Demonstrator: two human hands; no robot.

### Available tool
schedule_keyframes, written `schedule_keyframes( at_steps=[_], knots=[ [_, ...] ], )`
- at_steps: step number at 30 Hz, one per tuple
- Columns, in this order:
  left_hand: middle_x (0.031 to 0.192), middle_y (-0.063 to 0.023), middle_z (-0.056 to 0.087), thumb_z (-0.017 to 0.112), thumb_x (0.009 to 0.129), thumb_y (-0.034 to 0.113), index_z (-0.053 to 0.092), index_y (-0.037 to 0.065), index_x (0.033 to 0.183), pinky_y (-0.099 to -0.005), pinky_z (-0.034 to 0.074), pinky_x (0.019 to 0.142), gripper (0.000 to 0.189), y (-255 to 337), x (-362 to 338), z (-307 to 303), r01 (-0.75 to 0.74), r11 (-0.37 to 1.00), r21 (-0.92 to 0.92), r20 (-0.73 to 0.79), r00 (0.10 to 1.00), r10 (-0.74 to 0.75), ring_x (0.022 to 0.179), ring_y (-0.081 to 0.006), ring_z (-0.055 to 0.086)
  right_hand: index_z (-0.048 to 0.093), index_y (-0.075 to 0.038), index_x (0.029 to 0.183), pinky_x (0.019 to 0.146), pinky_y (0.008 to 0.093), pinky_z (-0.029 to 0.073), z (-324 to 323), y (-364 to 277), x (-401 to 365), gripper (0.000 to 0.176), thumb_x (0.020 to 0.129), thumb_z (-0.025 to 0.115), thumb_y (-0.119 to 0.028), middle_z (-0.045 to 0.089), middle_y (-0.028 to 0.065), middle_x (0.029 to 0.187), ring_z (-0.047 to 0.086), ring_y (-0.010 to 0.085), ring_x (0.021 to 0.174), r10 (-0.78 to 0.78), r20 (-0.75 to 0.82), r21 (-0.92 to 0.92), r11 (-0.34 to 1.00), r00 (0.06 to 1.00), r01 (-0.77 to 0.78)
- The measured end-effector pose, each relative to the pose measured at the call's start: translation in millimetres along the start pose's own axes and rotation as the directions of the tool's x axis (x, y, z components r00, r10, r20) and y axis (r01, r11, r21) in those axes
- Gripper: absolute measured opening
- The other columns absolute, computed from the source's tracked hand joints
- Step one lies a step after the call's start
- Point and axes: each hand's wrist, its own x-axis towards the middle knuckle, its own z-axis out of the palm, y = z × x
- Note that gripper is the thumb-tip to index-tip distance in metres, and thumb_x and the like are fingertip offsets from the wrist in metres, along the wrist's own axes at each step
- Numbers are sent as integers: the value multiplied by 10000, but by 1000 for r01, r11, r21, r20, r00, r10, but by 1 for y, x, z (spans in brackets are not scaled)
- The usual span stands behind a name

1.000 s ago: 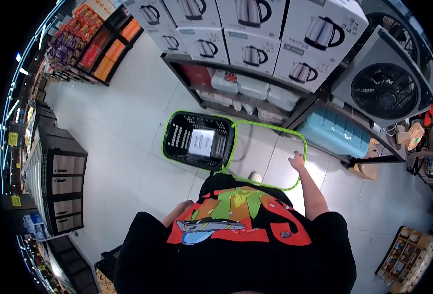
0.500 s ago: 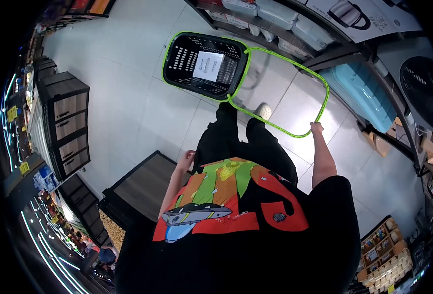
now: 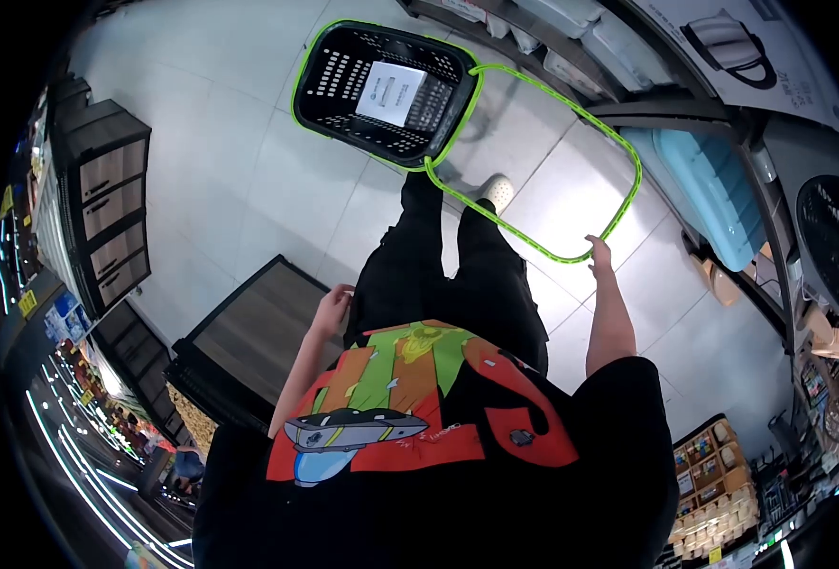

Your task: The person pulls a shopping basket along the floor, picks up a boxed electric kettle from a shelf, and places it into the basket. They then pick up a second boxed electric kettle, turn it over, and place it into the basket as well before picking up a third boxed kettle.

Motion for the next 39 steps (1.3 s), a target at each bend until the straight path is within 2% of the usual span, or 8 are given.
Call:
schedule_keyframes(
  at_steps=[4, 12, 18, 22, 24, 26, 35, 39],
  knots=[
    [697, -45, 538, 391, 789, 125, 518, 53, 984, -230, 389, 508, 243, 1, 1, -1, 0, 989, -151, -38, 999, -6, 630, -113, 523, 628, -99, 807, 709, 309, 432, 14, -8, -23, 308, 660, 575, -364, 610, 117, 752, 576, 238, 756, -390, -104, -577, 773, 915, 264],
    [918, -155, 531, 441, 764, 164, 525, 68, 968, -357, 423, 731, 241, 79, 28, 20, -320, 905, 281, -107, 926, 361, 843, -293, 524, 600, -134, 968, 650, 337, 466, 43, -94, -187, 302, 698, 530, -250, 574, 120, 575, 584, 261, 612, -663, 4, -732, 508, 748, 454],
    [993, -174, 502, 551, 717, 236, 432, 49, 1118, -353, 390, 811, 458, 183, 15, 54, -707, 618, 343, 227, 701, 676, 940, -306, 479, 512, -33, 690, 519, 403, 445, 97, -159, -270, 222, 722, 511, -253, 533, 146, 560, 544, 320, 546, -795, 278, -868, 32, 540, 495],
    [962, -197, 522, 593, 688, 314, 486, 30, 1042, -357, 407, 763, 467, 226, 22, 102, -944, 311, 106, 140, 324, 936, 884, -307, 509, 514, -36, 726, 527, 402, 447, 133, -191, -306, 230, 742, 500, -265, 543, 142, 582, 552, 314, 575, -801, 414, -830, -137, 433, 541],
    [758, -180, 582, 588, 685, 335, 569, 10, 840, -353, 436, 667, 361, 259, -4, 93, -766, 642, 14, 277, 620, 734, 722, -306, 561, 508, -32, 727, 550, 400, 457, 145, -201, -316, 242, 742, 503, -273, 550, 139, 590, 560, 315, 594, -786, 434, -825, -151, 440, 545],
    [561, -177, 541, 564, 703, 378, 558, -17, 638, -386, 430, 569, 401, 253, 8, 98, -717, 686, 120, 140, 697, 704, 574, -330, 551, 533, -40, 786, 571, 397, 463, 150, -211, -329, 244, 741, 506, -278, 560, 139, 607, 564, 318, 609, -760, 479, -790, -154, 439, 594],
    [559, -188, 531, 565, 710, 364, 551, -33, 644, -374, 417, 541, 402, 202, -12, 48, -680, 728, 88, 85, 734, 674, 552, -314, 548, 572, -76, 873, 698, 377, 432, 159, -256, -370, 238, 705, 561, -244, 566, 126, 775, 534, 297, 791, -922, 384, -508, -258, -52, 822],
    [636, -149, 546, 560, 733, 333, 544, -5, 772, -346, 409, 565, 341, 168, -2, 41, -731, 673, 113, 112, 683, 722, 585, -259, 531, 608, -89, 755, 898, 473, 285, 176, -248, -333, 217, 695, 571, -295, 538, 64, 805, 466, 234, 941, -912, 405, -626, -331, -68, 706]
  ],
)
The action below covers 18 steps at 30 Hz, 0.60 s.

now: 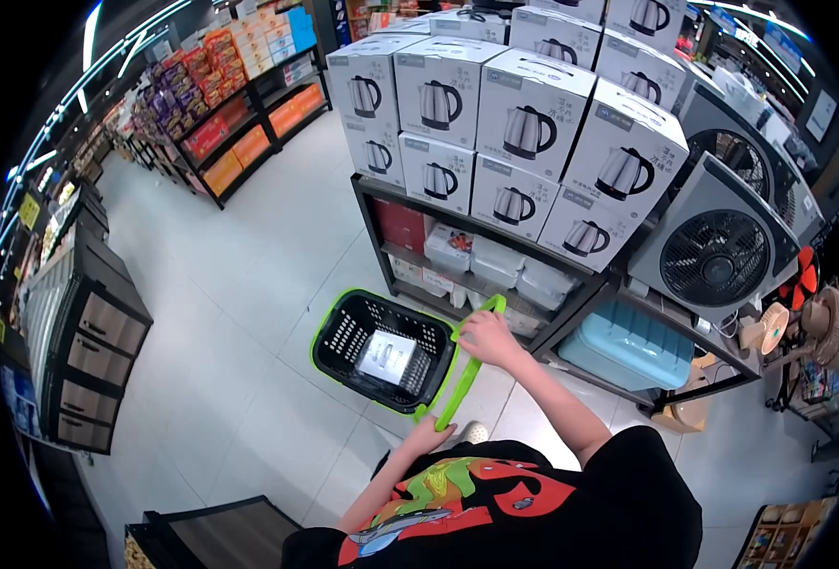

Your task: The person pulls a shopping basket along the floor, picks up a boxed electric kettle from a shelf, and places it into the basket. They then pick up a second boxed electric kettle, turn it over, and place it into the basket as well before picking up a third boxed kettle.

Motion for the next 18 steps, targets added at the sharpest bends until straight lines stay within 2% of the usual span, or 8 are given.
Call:
schedule_keyframes(
  at_steps=[1, 3, 7, 9, 12, 15, 16, 18],
  knots=[
    [639, -156, 544, 558, 736, 321, 545, -8, 794, -346, 410, 563, 334, -7, -5, 0, 1, 999, 34, 13, 1000, -2, 588, -263, 532, 625, -96, 683, 933, 518, 213, 5, -4, -5, 268, 712, 528, -344, 552, 72, 753, 473, 235, 926, 25, 43, -106, 994, 999, -20],
    [602, -177, 532, 549, 744, 286, 541, -27, 777, -359, 401, 528, 315, -28, -15, 0, -60, 998, -10, -7, 998, 60, 541, -268, 521, 604, -82, 587, 954, 516, 183, 7, -13, -16, 296, 731, 493, -316, 560, 85, 642, 518, 245, 814, 118, 139, -274, 959, 983, -76],
    [507, -169, 496, 538, 748, 277, 533, -40, 683, -362, 386, 493, 323, -30, -56, -19, -100, 994, -33, -56, 994, 98, 465, -231, 493, 591, -68, 502, 935, 454, 228, 22, -36, -41, 350, 714, 445, -305, 529, 119, 532, 538, 255, 680, 45, 77, -216, 976, 996, -28],
    [681, -212, 556, 522, 745, 272, 560, -1, 787, -392, 426, 597, 279, -36, -69, -26, -9, 1000, 13, 130, 991, 7, 675, -365, 544, 578, -53, 491, 903, 424, 271, 23, -55, -58, 321, 695, 446, -262, 515, 123, 503, 537, 260, 616, 65, 89, -248, 968, 994, -41],
    [678, -223, 556, 524, 737, 272, 573, -11, 770, -400, 432, 593, 289, -54, -85, -20, -198, 979, 41, 117, 974, 192, 661, -370, 547, 548, -44, 456, 841, 395, 313, 32, -72, -91, 285, 660, 451, -218, 498, 111, 474, 530, 251, 601, 128, -31, -311, 941, 991, -131],
    [591, -203, 535, 531, 743, 250, 547, -23, 734, -373, 403, 514, 273, -83, -93, -7, -278, 954, 112, 152, 954, 260, 562, -326, 549, 527, -41, 440, 810, 389, 324, 36, -89, -127, 267, 641, 453, -199, 491, 104, 468, 515, 246, 577, 141, -176, -256, 949, 974, -184],
    [622, -215, 543, 528, 742, 265, 560, -19, 749, -388, 413, 542, 286, -84, -99, -8, -236, 968, 89, 249, 946, 208, 610, -352, 554, 507, -41, 432, 777, 386, 332, 36, -98, -138, 245, 627, 462, -182, 492, 92, 470, 494, 240, 553, 148, -188, -232, 954, 971, -191],
    [620, -223, 541, 523, 729, 293, 575, -18, 703, -409, 425, 563, 316, -61, -123, -20, -235, 966, 110, 268, 943, 199, 619, -366, 547, 472, -42, 433, 760, 390, 331, 42, -108, -158, 233, 629, 470, -167, 466, 85, 463, 479, 241, 548, 154, -267, -188, 960, 951, -208]
  ],
)
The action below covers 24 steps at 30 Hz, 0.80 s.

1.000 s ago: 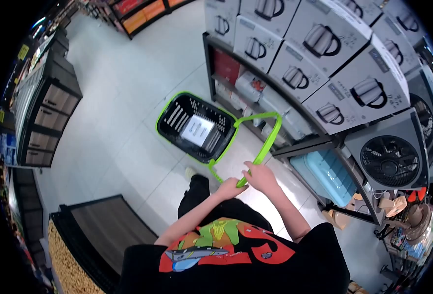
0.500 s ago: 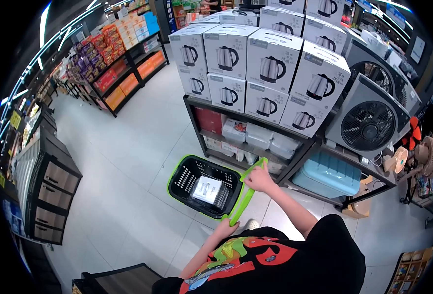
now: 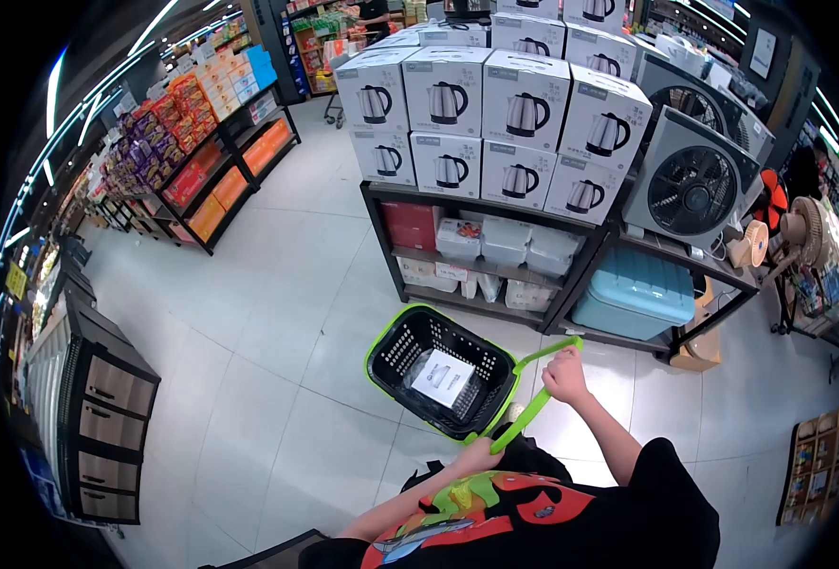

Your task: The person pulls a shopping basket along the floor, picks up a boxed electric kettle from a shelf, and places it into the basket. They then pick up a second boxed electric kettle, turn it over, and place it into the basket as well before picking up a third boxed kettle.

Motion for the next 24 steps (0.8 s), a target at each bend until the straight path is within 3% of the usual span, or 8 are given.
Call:
schedule_keyframes(
  at_steps=[9, 19, 24],
  knots=[
    [634, -226, 547, 521, 714, 265, 578, -11, 663, -432, 436, 591, 286, 4, -53, -3, 52, 999, 9, 98, 994, -53, 635, -373, 545, 403, -46, 417, 725, 384, 328, 1, -40, -50, 208, 607, 447, -120, 439, 73, 454, 451, 238, 542, 62, -131, -5, 998, 989, -63],
    [633, -193, 560, 539, 692, 274, 588, 15, 635, -420, 449, 589, 270, -23, -59, -34, 23, 985, 174, -94, 996, -7, 623, -349, 550, 404, -57, 428, 777, 391, 307, 34, -59, -26, 214, 632, 433, -114, 433, 62, 466, 448, 226, 562, 28, -178, 40, 999, 984, -22],
    [653, -183, 569, 535, 692, 279, 604, 35, 646, -418, 456, 604, 258, -47, -53, -46, 53, 972, 227, -114, 993, -28, 638, -338, 556, 422, -61, 435, 804, 400, 295, 58, -64, -4, 197, 625, 437, -108, 441, 58, 479, 451, 222, 568, -16, -153, 62, 998, 988, 26]
  ],
)
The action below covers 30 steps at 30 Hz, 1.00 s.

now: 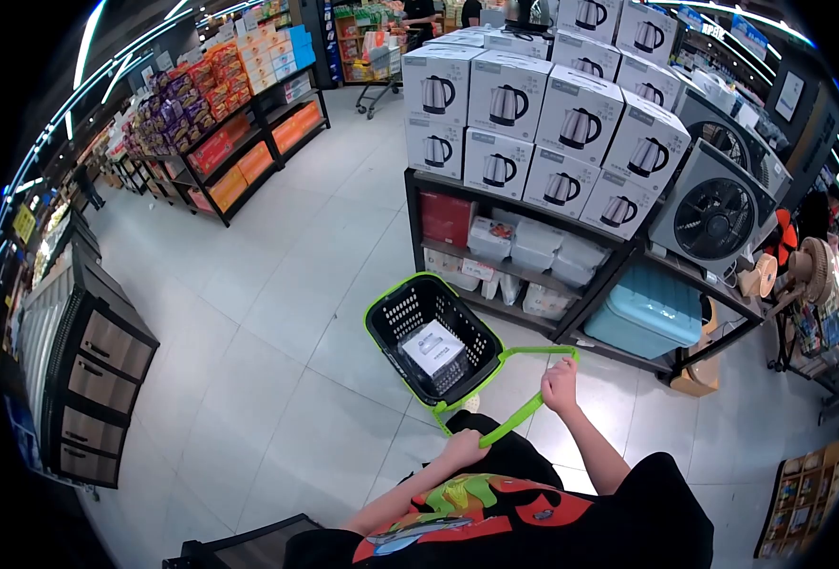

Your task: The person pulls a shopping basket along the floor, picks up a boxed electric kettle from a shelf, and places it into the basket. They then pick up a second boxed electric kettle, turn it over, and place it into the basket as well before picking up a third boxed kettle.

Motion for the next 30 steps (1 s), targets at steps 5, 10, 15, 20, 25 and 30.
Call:
schedule_keyframes(
  at_steps=[5, 10, 15, 20, 25, 30],
  knots=[
    [654, -200, 563, 500, 676, 217, 593, 14, 616, -427, 457, 615, 232, -35, 27, -16, 48, 998, 36, -99, 994, -45, 636, -347, 556, 439, -72, 442, 852, 417, 282, 47, 5, 44, 169, 602, 443, -123, 438, 50, 478, 459, 220, 580, -90, 47, 11, 996, 995, 90],
    [664, -230, 553, 504, 657, 204, 581, -20, 640, -433, 448, 634, 237, -44, 73, -65, 129, 992, -2, -188, 974, -127, 654, -372, 548, 457, -67, 431, 850, 427, 291, 89, 20, 122, 176, 590, 446, -143, 452, 64, 470, 472, 232, 578, -142, -52, 67, 987, 988, 146],
    [682, -253, 546, 504, 674, 219, 567, -43, 649, -439, 436, 646, 270, -77, 132, -104, 193, 979, -62, -227, 953, -203, 684, -385, 542, 443, -46, 435, 827, 414, 317, 125, 27, 203, 212, 613, 449, -162, 470, 75, 484, 479, 237, 580, -189, -54, 64, 979, 981, 192],
    [665, -236, 553, 545, 682, 272, 575, -39, 652, -411, 441, 604, 315, -108, 151, -157, 183, 978, -105, -218, 955, -202, 654, -368, 554, 460, -52, 446, 793, 404, 313, 152, 14, 249, 222, 632, 440, -171, 490, 76, 510, 477, 237, 601, -154, -54, 68, 985, 987, 158],
    [680, -171, 577, 508, 685, 268, 617, 66, 711, -419, 455, 612, 231, -151, 146, -170, 167, 976, 141, -106, 983, -153, 666, -336, 560, 468, -55, 454, 770, 394, 307, 175, -4, 238, 228, 643, 438, -178, 489, 75, 509, 473, 238, 601, -85, -44, 90, 992, 995, 89],
    [663, -133, 583, 525, 632, 244, 618, 96, 693, -392, 445, 655, 186, -221, 124, -163, 12, 933, 360, 43, 999, -29, 665, -290, 570, 563, -59, 518, 749, 393, 319, 219, -25, 183, 309, 713, 412, -245, 555, 81, 550, 524, 231, 590, 57, 396, -114, 993, 917, -12]
  ],
)
